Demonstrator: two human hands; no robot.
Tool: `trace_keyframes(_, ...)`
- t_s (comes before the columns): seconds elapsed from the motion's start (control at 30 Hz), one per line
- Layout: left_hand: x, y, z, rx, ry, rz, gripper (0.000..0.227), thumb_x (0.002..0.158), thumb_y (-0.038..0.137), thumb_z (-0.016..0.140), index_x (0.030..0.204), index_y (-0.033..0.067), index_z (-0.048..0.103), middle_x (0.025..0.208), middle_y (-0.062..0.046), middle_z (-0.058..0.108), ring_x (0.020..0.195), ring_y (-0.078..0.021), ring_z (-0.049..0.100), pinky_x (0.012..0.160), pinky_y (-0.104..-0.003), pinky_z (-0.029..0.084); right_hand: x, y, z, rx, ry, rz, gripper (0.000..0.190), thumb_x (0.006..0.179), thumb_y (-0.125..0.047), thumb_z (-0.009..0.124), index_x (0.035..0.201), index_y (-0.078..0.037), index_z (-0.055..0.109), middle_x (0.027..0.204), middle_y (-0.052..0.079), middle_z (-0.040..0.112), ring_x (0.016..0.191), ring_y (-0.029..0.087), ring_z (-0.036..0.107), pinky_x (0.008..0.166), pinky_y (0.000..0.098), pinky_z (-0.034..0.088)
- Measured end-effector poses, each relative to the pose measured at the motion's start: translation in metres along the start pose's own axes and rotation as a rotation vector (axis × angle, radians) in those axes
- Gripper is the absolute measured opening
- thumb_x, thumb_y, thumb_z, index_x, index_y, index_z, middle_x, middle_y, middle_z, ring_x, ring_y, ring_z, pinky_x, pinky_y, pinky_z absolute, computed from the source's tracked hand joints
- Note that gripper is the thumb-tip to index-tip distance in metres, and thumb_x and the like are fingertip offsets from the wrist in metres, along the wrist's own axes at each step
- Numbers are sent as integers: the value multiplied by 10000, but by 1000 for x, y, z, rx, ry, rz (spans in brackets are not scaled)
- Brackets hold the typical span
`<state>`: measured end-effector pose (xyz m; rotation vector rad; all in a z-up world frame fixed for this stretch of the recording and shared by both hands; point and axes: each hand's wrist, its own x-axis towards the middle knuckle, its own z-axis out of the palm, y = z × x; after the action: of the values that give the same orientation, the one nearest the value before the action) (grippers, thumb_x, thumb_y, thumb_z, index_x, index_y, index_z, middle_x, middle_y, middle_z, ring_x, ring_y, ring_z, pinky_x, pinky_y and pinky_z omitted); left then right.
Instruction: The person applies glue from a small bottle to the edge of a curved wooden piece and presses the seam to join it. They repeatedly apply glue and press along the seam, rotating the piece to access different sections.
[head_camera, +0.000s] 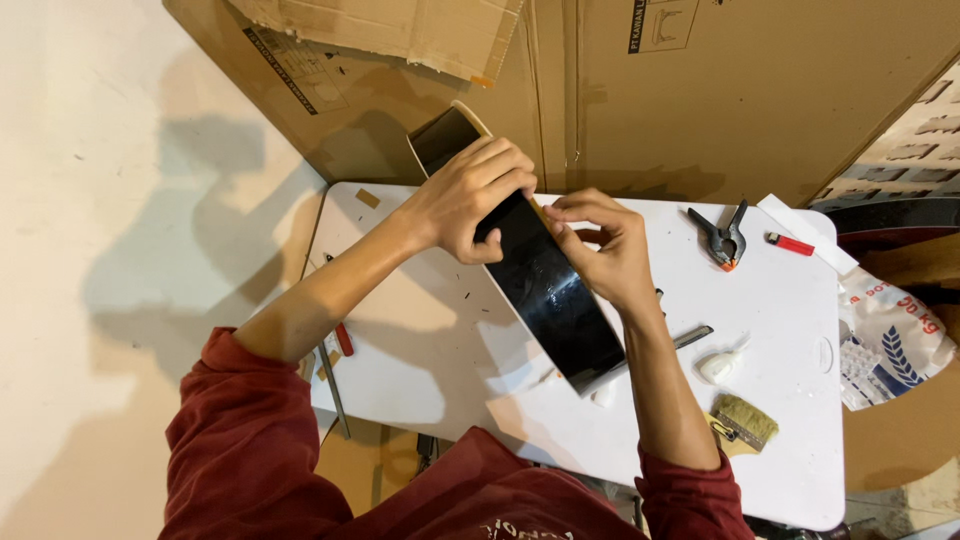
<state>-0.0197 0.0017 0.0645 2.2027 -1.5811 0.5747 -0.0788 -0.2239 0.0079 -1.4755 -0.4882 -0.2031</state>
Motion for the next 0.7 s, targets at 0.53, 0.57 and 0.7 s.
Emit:
trace_keyframes(0.53, -8, 2, 1, 68, 104, -72, 477, 608, 351, 539, 1007, 101, 618, 957, -81, 510, 976, -320, 533, 892, -425, 496, -3, -33, 25, -262, -19, -92, 333, 854, -111, 767, 1121, 87, 745, 1010, 238, 704, 888, 384, 723, 774, 415, 615)
trace_keyframes(0.57, -7, 4, 5, 77, 112, -87, 473, 605, 343, 549, 1006, 102, 622, 952, -77, 513, 974, -315, 533, 886, -421, 498, -6, -35, 30, -364, 59, -84, 440, 854, -165, 819, 1170, 121, 710, 1003, 264, 694, 877, 411, 722, 760, 445, 616)
trace_keyframes(0.7, -3, 2, 8, 89, 130, -101, 457, 589, 318, 567, 990, 105, 628, 936, -71, 515, 961, -308, 535, 861, -419, 505, -11, -21, 36, -516, 180, -110, 481, 864, -260, 873, 1147, 102, 730, 1011, 205, 692, 842, 386, 718, 687, 446, 600)
